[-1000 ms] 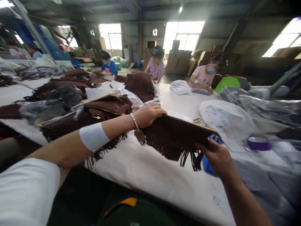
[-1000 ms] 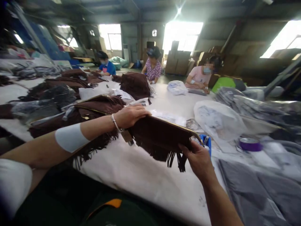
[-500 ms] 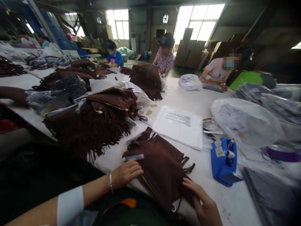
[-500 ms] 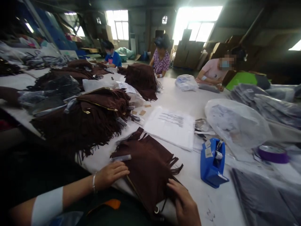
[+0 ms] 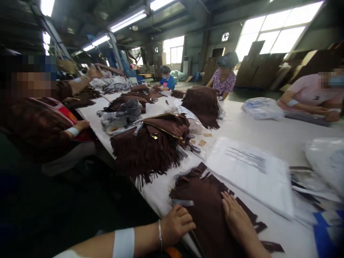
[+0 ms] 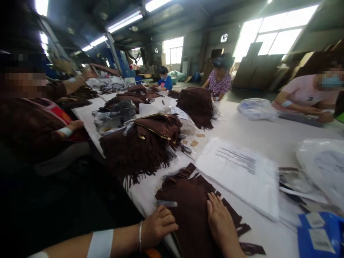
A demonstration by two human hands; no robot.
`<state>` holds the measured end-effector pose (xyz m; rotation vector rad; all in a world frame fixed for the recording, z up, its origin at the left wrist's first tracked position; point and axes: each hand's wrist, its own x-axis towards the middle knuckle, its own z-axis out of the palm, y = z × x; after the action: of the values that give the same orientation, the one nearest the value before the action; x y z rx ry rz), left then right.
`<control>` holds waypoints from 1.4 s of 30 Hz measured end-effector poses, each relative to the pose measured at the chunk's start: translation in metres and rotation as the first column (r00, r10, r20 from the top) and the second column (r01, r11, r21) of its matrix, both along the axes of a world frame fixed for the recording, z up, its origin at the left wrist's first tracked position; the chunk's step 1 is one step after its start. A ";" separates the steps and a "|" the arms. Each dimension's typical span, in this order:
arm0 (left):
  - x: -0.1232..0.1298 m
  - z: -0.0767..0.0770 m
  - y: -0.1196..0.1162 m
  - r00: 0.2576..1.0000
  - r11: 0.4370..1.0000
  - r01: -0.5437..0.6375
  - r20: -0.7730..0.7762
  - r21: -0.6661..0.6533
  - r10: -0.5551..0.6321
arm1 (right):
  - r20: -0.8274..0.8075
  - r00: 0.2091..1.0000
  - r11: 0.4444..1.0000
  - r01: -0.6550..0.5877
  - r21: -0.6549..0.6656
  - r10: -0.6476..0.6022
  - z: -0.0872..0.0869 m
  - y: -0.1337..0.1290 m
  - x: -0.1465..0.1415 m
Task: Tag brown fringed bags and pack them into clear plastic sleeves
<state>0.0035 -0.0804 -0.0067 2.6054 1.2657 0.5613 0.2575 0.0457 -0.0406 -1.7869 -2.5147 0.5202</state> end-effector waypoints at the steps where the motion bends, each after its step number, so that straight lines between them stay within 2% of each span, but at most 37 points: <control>1: -0.001 -0.003 -0.001 1.000 1.000 -0.003 -0.006 0.009 0.003 | 0.019 1.000 1.000 0.011 0.002 -0.011 -0.005 0.010 0.009; 2: -0.001 -0.005 -0.002 1.000 1.000 -0.004 -0.006 0.017 0.004 | 0.038 0.999 1.000 0.019 -0.008 -0.018 -0.006 0.021 0.017; 4: -0.003 -0.006 -0.005 1.000 1.000 0.002 0.008 0.027 -0.002 | 0.075 0.994 0.995 0.082 -0.053 -0.078 0.004 0.036 0.029; 6: -0.003 -0.003 -0.010 0.999 0.999 0.004 0.035 0.036 -0.006 | 0.091 0.977 0.977 0.200 -0.069 -0.194 0.028 0.035 0.030; 8: -0.002 0.002 -0.017 0.997 0.999 -0.006 0.074 0.033 0.004 | 0.048 0.957 0.956 0.289 -0.049 -0.287 0.055 0.018 0.017; 9: -0.002 0.005 -0.019 0.995 0.999 -0.017 0.100 0.028 0.014 | -0.012 0.965 0.964 0.259 -0.054 -0.260 0.065 0.006 0.005; 11: -0.003 0.009 -0.023 0.990 0.999 -0.034 0.140 0.015 0.032 | -0.133 0.980 0.978 0.122 -0.171 -0.146 0.075 -0.016 -0.025; 12: -0.004 0.010 -0.023 0.988 0.999 -0.037 0.151 0.013 0.034 | -0.134 0.987 0.977 0.064 -0.202 -0.093 0.074 -0.022 -0.039; 14: -0.005 0.009 -0.021 0.987 0.999 -0.023 0.159 0.026 0.019 | -0.072 0.993 0.977 0.081 -0.195 -0.096 0.064 -0.022 -0.057; 17: -0.007 0.006 -0.018 0.989 0.998 0.028 0.143 0.063 -0.037 | -0.021 0.984 0.970 0.170 -0.175 -0.176 0.053 0.004 -0.052; 20: -0.008 0.007 -0.017 0.991 0.995 0.029 0.127 0.098 -0.042 | -0.017 0.966 0.957 0.251 -0.144 -0.256 0.062 0.027 -0.034; 22: -0.007 0.007 -0.019 0.992 0.994 -0.003 0.128 0.106 -0.011 | -0.029 0.960 0.955 0.274 -0.113 -0.279 0.073 0.025 -0.032; 23: -0.006 0.007 -0.020 0.991 0.995 -0.017 0.131 0.100 0.004 | -0.048 0.964 0.961 0.256 -0.101 -0.262 0.078 0.019 -0.035; 25: -0.005 0.005 -0.021 0.989 0.996 -0.036 0.147 0.084 0.023 | -0.107 0.984 0.985 0.134 -0.109 -0.145 0.082 0.002 -0.049; 27: -0.004 0.002 -0.022 0.987 0.997 -0.043 0.157 0.069 0.032 | -0.151 0.988 0.990 -0.008 -0.144 -0.014 0.077 -0.011 -0.066; 29: -0.005 0.000 -0.022 0.988 0.997 -0.038 0.149 0.064 0.028 | -0.153 0.988 0.982 -0.061 -0.176 0.034 0.067 -0.012 -0.078; 33: -0.007 0.002 -0.022 0.993 0.997 -0.011 0.121 0.074 0.002 | -0.112 0.993 0.983 0.025 -0.182 -0.046 0.050 0.022 -0.077; 35: -0.007 0.004 -0.022 0.993 0.997 -0.016 0.114 0.076 0.008 | -0.085 0.988 0.978 0.113 -0.174 -0.129 0.052 0.040 -0.066; 37: -0.008 0.005 -0.023 0.994 0.997 -0.021 0.111 0.073 0.013 | -0.065 0.973 0.965 0.212 -0.155 -0.224 0.062 0.046 -0.055; 40: -0.008 0.003 -0.024 0.993 0.997 -0.018 0.114 0.070 0.010 | -0.091 0.961 0.959 0.247 -0.141 -0.261 0.077 0.023 -0.045; 42: -0.008 0.002 -0.024 0.993 0.997 -0.027 0.120 0.072 0.018 | -0.159 0.972 0.975 0.145 -0.170 -0.172 0.080 -0.003 -0.045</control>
<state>-0.0044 -0.1044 -0.0050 2.5751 1.2612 0.7691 0.2125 0.0427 0.0390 -1.8820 -2.2500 0.8457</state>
